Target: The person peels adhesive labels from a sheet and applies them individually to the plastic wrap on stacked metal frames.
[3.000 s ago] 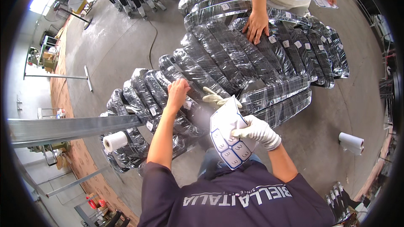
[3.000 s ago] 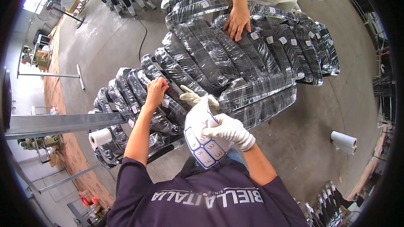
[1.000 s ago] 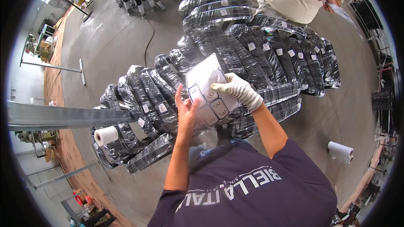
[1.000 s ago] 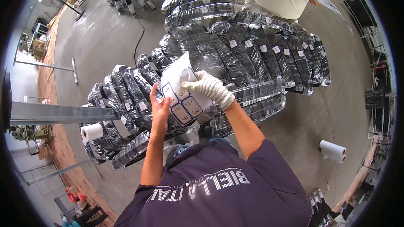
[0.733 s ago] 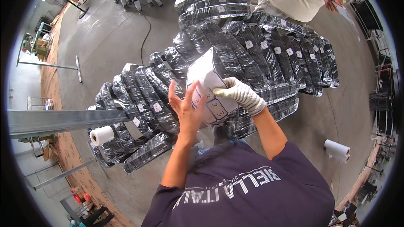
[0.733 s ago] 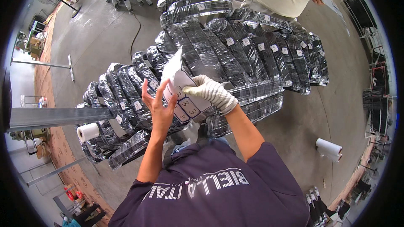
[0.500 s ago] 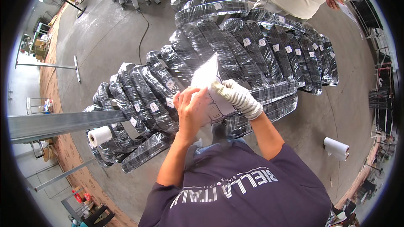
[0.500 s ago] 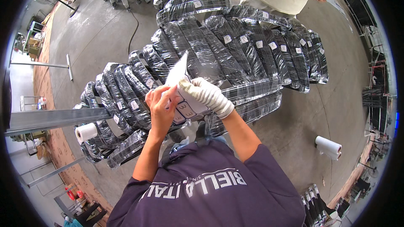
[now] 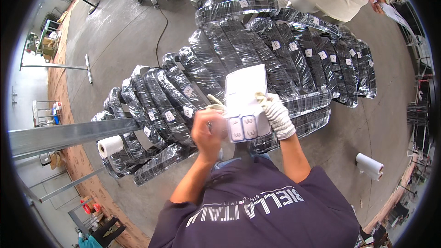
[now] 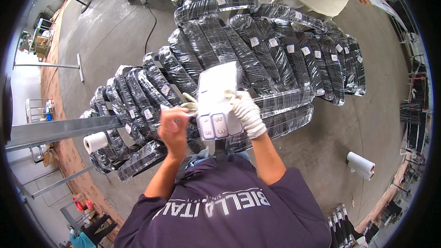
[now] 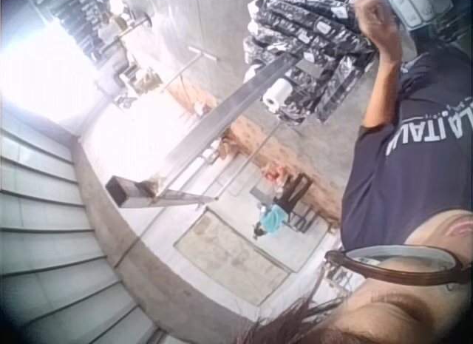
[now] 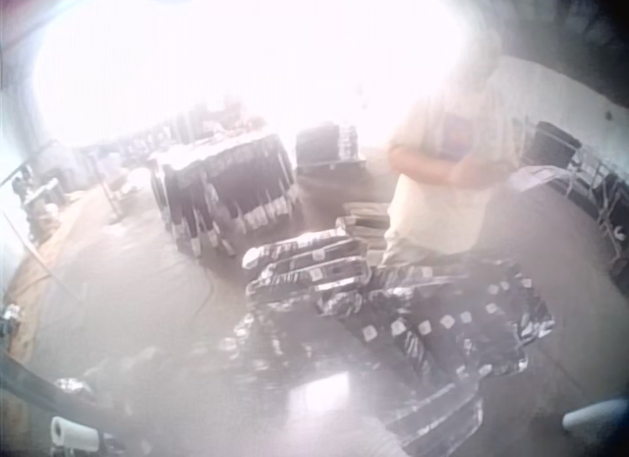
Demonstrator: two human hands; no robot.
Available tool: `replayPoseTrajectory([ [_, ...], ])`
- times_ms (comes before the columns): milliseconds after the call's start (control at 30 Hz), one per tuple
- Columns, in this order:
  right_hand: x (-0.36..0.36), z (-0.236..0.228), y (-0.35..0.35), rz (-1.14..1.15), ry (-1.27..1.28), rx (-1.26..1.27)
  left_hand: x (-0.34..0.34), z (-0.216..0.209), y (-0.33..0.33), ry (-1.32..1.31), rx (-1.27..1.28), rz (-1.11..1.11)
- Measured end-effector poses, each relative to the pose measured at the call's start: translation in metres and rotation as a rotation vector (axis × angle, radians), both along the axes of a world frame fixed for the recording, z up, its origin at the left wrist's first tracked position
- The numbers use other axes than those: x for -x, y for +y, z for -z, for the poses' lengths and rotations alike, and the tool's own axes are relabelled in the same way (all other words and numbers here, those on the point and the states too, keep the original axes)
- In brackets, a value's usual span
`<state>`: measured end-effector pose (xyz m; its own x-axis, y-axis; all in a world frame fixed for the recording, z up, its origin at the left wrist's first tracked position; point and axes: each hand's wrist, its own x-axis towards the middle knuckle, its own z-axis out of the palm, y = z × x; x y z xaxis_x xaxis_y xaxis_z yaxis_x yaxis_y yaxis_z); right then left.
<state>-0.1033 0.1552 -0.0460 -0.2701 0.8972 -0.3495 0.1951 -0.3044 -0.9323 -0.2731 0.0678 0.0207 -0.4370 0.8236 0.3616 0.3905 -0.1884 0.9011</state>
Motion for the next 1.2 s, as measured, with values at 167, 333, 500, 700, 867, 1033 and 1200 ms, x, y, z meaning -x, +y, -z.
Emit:
replayPoseTrajectory([
  [167, -0.035, 0.003, 0.013, 0.119, 0.119, 0.245, 0.084, 0.045, 0.057, -0.107, 0.386, 0.028],
  [333, -0.019, -0.015, 0.011, 0.066, -0.023, 0.169, 0.11, 0.112, 0.088, 0.136, 0.531, 0.158],
  [500, -0.012, -0.022, 0.015, 0.021, -0.011, 0.223, 0.105, 0.131, 0.098, 0.188, 0.587, 0.172],
  [700, -0.012, -0.02, 0.018, 0.029, 0.033, 0.229, 0.091, 0.131, 0.095, 0.473, 0.581, 0.118],
  [867, -0.013, -0.038, 0.017, 0.073, -0.02, 0.188, 0.077, 0.117, 0.082, 0.559, 0.401, 0.032],
  [1033, -0.013, -0.046, 0.015, 0.067, 0.046, 0.247, 0.076, 0.122, 0.077, 0.574, 0.258, 0.041],
  [1200, -0.012, -0.03, 0.011, 0.067, 0.046, 0.243, 0.085, 0.15, 0.093, 0.295, 0.482, 0.175],
])
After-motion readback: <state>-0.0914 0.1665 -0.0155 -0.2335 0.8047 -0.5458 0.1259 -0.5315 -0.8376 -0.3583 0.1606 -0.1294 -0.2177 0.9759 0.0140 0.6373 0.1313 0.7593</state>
